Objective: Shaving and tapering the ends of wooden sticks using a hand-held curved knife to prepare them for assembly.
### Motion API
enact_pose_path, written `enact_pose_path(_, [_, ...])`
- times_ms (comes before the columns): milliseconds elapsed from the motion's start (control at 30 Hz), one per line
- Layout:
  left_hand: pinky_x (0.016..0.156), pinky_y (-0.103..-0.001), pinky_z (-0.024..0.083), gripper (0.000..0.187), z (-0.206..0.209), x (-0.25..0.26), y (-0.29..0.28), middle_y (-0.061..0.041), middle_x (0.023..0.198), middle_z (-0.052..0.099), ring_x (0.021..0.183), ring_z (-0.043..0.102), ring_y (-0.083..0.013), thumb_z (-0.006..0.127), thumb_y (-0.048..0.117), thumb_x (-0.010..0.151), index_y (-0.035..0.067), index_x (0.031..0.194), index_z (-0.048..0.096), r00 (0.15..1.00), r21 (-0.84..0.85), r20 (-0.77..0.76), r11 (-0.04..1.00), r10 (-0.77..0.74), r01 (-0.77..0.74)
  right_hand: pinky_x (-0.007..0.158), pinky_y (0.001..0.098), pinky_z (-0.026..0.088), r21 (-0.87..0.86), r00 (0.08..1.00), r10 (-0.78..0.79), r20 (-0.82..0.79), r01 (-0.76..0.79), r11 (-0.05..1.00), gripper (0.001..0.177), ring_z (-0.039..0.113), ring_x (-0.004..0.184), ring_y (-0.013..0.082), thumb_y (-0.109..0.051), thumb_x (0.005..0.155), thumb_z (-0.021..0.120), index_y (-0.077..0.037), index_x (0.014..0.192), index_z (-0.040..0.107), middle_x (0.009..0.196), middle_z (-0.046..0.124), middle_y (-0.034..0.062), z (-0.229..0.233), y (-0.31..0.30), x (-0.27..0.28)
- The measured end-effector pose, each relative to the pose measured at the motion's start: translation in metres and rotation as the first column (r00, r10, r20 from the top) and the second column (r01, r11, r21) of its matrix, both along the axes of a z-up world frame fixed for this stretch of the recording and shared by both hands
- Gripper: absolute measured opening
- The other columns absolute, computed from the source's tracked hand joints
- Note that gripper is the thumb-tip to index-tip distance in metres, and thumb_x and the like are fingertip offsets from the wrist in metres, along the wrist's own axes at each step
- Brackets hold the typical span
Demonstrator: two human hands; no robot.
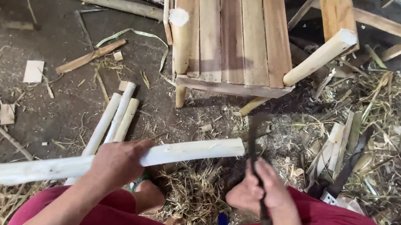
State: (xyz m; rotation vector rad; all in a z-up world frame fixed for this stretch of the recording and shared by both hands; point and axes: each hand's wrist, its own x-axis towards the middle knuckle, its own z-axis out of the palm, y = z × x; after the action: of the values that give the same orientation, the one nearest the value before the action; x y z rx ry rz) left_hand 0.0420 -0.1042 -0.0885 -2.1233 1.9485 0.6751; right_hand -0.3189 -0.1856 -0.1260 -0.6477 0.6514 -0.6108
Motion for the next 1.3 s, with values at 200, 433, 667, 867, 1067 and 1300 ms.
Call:
enact_pose_path(200, [0.046,-0.036,0.051,0.016,-0.007,0.009,0.008,0.003,0.073,0.068,0.05,0.063,-0.0165,0.056,0.01,0.08,0.022,0.09,0.058,0.996,-0.263,0.083,0.965,0.035,-0.012,0.027,0.0223,0.025,-0.142,0.954,0.217,0.208,-0.19,0.971,0.022,0.037,0.034,0.0084,-0.027,0.096,0.05,-0.008,0.088,0.044,0.051,0.048,-0.0032,0.053,0.022,0.043])
enact_pose_path(433, [0.038,-0.026,0.046,0.019,-0.005,0.0,0.008,0.003,0.071,0.062,0.045,0.05,-0.0107,0.054,0.005,0.084,0.02,0.095,0.057,0.998,-0.211,0.036,0.976,-0.042,0.049,0.032,0.0167,0.032,0.187,0.896,0.439,-0.066,-0.421,0.888,0.051,0.04,0.039,0.0062,-0.023,0.098,0.039,-0.01,0.145,0.024,0.059,0.049,-0.0022,0.009,0.044,0.066])
enact_pose_path(667, [0.042,-0.027,0.052,0.02,-0.012,0.002,0.011,0.005,0.071,0.062,0.049,0.056,-0.0114,0.057,0.005,0.082,0.021,0.093,0.058,0.998,-0.311,0.008,0.949,-0.056,0.056,0.029,0.0206,0.033,0.135,0.959,0.282,-0.042,-0.274,0.952,0.034,0.041,0.038,0.0088,-0.021,0.097,0.044,-0.006,0.127,0.034,0.058,0.05,0.0007,0.008,0.041,0.057])
enact_pose_path(867, [0.041,-0.027,0.048,0.021,-0.013,0.008,0.017,0.006,0.069,0.061,0.05,0.054,-0.0101,0.055,0.013,0.087,0.026,0.104,0.056,0.994,-0.195,0.099,0.979,-0.038,0.057,0.025,0.0218,0.029,0.19,0.984,0.127,-0.123,-0.102,0.976,0.027,0.039,0.033,0.0085,-0.027,0.09,0.056,-0.004,0.101,0.048,0.052,0.051,0.0017,-0.004,0.022,0.03])
enact_pose_path(1067, [0.047,-0.026,0.049,0.027,-0.024,0.008,0.013,0.001,0.08,0.054,0.054,0.051,-0.0122,0.051,0.009,0.088,0.024,0.109,0.056,1.0,-0.012,0.004,1.0,0.014,-0.014,0.026,0.0201,0.029,-0.016,0.981,0.155,-0.117,-0.158,0.987,0.041,0.038,0.036,0.0072,-0.023,0.096,0.042,-0.002,0.13,0.034,0.053,0.047,-0.0011,0.022,0.025,0.038])
enact_pose_path(1300, [0.066,-0.028,0.059,0.052,0.008,0.011,0.003,0.006,0.093,0.075,0.073,0.07,-0.0134,0.072,0.012,0.064,0.026,0.113,0.064,0.871,0.102,-0.49,0.994,0.025,0.03,0.034,0.0171,0.031,0.246,0.85,0.511,-0.127,-0.472,0.846,0.031,0.042,0.042,0.006,-0.022,0.1,0.039,-0.006,0.127,0.036,0.065,0.051,0.0003,0.003,0.075,0.084])
